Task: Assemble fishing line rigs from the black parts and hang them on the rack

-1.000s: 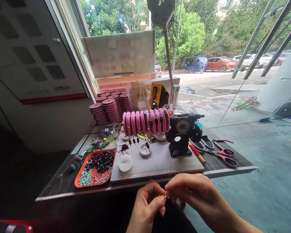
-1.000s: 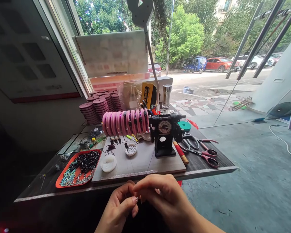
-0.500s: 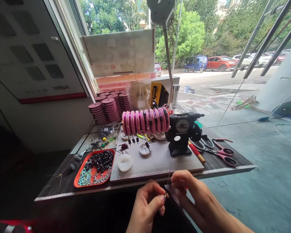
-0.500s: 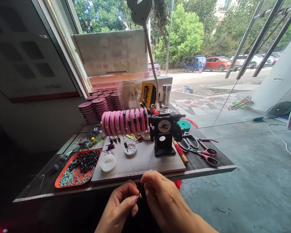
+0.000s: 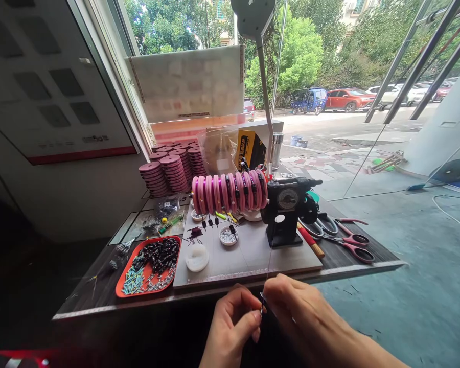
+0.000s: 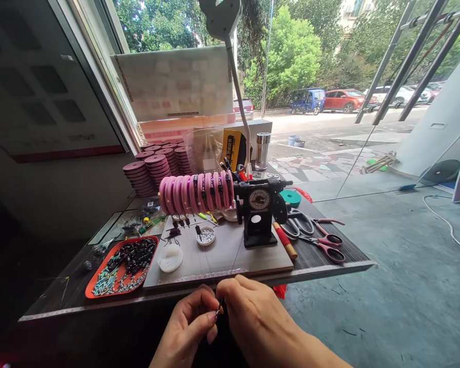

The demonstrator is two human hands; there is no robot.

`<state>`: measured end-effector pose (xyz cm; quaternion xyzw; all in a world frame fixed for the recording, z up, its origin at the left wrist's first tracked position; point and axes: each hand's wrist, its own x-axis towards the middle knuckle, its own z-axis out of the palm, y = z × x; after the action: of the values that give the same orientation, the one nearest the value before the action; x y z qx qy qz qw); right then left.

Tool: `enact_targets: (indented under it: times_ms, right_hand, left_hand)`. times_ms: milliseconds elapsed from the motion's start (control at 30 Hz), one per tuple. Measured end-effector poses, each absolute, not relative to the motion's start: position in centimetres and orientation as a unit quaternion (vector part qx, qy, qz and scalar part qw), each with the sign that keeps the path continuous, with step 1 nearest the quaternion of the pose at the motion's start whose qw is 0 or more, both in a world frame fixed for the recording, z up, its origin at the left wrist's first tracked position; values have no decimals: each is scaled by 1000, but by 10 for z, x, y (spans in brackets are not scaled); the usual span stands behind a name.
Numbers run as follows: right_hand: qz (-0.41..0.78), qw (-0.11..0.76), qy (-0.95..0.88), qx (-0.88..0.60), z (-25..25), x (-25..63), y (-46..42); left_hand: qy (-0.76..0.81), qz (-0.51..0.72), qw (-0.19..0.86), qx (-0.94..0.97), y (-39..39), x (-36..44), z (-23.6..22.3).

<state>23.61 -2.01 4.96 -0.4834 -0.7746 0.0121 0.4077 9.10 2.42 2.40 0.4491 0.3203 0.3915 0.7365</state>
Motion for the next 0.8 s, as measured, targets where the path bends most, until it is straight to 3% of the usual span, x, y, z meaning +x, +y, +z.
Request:
enact_targets:
  times_ms: [600,800]
  right_hand:
    - [-2,372,-801,-470,51,235,-17]
    - [59,412,-776,-474,46,235,-20]
  left_hand:
    - [320,379,721,484,25,91,24]
    - [323,404,690,506,25,92,23]
